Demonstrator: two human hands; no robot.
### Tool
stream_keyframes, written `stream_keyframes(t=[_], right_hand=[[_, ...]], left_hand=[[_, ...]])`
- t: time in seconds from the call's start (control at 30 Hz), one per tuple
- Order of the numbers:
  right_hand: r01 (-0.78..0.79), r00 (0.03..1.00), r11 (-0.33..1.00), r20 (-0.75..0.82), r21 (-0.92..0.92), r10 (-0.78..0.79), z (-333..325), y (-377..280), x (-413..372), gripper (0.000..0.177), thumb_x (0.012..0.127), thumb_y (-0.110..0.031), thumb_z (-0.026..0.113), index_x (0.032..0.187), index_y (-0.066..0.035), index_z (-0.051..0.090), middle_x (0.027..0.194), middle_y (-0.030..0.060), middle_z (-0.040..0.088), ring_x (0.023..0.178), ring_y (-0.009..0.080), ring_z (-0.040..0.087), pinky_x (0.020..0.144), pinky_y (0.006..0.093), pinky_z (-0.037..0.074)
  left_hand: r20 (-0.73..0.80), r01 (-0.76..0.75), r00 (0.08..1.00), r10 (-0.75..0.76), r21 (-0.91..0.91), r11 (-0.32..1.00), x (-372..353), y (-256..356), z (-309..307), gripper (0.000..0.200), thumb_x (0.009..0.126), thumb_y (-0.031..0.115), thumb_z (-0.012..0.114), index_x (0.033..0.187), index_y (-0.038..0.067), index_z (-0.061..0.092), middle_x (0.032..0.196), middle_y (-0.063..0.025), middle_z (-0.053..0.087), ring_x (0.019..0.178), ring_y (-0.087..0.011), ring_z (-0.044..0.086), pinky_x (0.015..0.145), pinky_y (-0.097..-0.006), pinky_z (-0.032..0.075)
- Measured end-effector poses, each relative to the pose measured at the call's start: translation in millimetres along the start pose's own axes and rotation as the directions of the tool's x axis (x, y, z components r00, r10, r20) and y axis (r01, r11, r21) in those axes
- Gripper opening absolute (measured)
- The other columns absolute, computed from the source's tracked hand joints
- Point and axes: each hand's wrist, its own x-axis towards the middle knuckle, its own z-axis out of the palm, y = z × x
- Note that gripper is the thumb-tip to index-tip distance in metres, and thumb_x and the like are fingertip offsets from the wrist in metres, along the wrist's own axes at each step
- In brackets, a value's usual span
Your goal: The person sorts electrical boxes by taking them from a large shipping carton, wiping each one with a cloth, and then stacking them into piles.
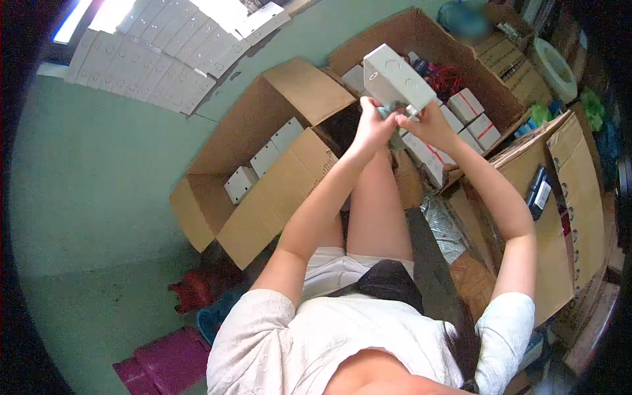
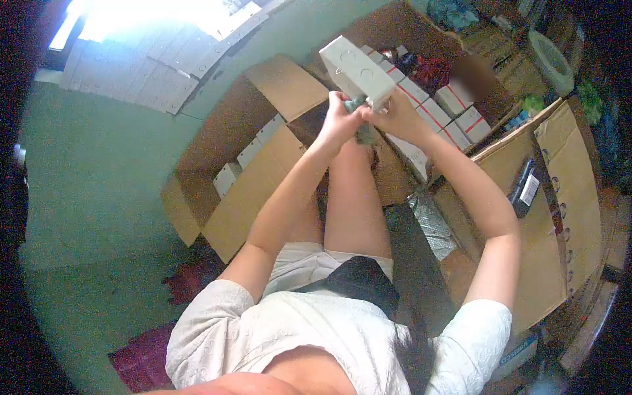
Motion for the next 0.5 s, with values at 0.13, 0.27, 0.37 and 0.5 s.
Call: stream_keyframes(t=[0.13,0.27,0.37,0.5], right_hand=[[-0.035,0.999,0.999,0.022,-0.013,0.035,3,-4,-3,0.052,0.082,-0.01,0.071,0.128,0.002,0.049,0.119,0.0086,0.059,0.105,0.0139,0.057,0.089,0.0313,0.049],[-0.039,0.999,0.995,0.007,-0.094,0.04,-4,12,0,0.054,0.081,-0.011,0.074,0.127,0.002,0.048,0.114,0.0079,0.06,0.102,0.0144,0.057,0.087,0.0321,0.049],[-0.025,1.0,0.989,0.009,-0.144,0.027,-8,15,-1,0.053,0.081,-0.017,0.076,0.123,0.004,0.051,0.108,0.0092,0.063,0.098,0.016,0.059,0.083,0.0326,0.051],[-0.258,0.957,0.926,0.057,-0.278,0.284,-2,13,-1,0.045,0.083,-0.029,0.075,0.111,0.004,0.06,0.101,0.009,0.066,0.092,0.0168,0.062,0.079,0.0322,0.051]], left_hand=[[-0.314,-0.196,0.924,0.218,0.1,0.975,23,6,-17,0.053,0.081,0.025,0.076,0.103,0.003,0.034,0.082,-0.0171,0.056,0.075,-0.0259,0.06,0.067,-0.0384,0.05],[-0.289,-0.195,0.926,0.242,0.184,0.963,11,1,-15,0.053,0.081,0.025,0.076,0.104,0.003,0.033,0.087,-0.0209,0.058,0.08,-0.0322,0.061,0.073,-0.0419,0.049],[-0.177,-0.14,0.963,0.202,0.311,0.94,-1,-2,-19,0.053,0.079,0.023,0.078,0.104,0.004,0.035,0.093,-0.0215,0.058,0.083,-0.0379,0.063,0.071,-0.0443,0.05],[-0.148,-0.257,0.893,0.425,0.607,0.752,-7,-4,-33,0.049,0.078,0.021,0.077,0.103,0.004,0.038,0.093,-0.0171,0.056,0.083,-0.0381,0.064,0.067,-0.0449,0.052]])
